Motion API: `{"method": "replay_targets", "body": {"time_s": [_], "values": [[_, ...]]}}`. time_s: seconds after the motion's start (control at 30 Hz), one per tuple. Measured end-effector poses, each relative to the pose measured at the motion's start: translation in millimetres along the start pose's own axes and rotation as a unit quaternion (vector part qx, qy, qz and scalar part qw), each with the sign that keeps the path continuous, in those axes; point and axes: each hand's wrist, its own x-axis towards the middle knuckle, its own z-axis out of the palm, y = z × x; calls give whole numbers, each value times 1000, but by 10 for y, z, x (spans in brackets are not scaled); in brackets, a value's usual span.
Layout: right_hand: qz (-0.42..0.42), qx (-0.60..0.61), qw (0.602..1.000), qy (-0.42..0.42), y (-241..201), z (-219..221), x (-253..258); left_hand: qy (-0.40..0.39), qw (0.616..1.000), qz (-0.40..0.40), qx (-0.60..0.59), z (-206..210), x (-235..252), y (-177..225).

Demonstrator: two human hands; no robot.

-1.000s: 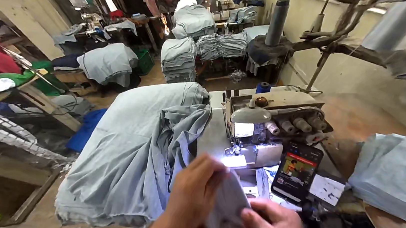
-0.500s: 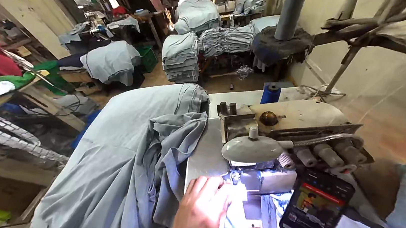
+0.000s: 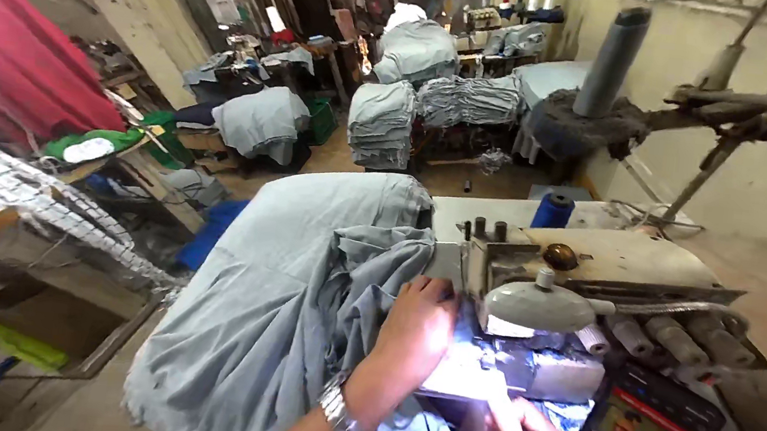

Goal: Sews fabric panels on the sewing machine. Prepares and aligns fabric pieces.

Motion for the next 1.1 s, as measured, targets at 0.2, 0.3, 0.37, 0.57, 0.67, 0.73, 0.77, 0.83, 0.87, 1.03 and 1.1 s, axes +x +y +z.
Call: {"method": "replay_targets", "body": {"time_s": [0.2, 0.3, 0.37, 0.57, 0.67, 0.73, 0.77, 0.83, 0.87, 1.03, 1.1], "values": [[-23, 77, 995, -61, -169, -45, -270, -95, 980, -149, -91, -373, 146, -195], [-153, 55, 982, -95, -396, 33, -158, 37, 982, -126, -136, -606, -178, -104], [-250, 7, 961, -121, -461, 149, 55, 119, 980, -87, -130, -685, -480, 35], [-214, -208, 940, -164, -212, -360, 188, 125, 986, -12, -110, -395, -985, 545], [-232, -299, 919, -113, -159, -695, 28, 77, 980, 11, -182, -158, -1103, 775], [-247, -324, 908, -99, -231, -774, -134, 37, 953, 17, -299, -223, -1146, 856], [-250, -325, 905, -115, -292, -821, -212, 4, 932, 19, -363, -285, -1164, 881], [-233, -282, 912, -186, -430, -918, -390, -89, 877, 14, -471, -409, -1235, 890], [-214, -239, 920, -225, -499, -959, -476, -135, 847, 17, -513, -457, -1285, 875], [-132, -35, 948, -288, -453, -1095, -742, -174, 769, 2, -615, -442, -1599, 773], [-85, 20, 961, -263, -391, -1101, -820, -141, 758, -35, -636, -406, -1708, 740]]}}
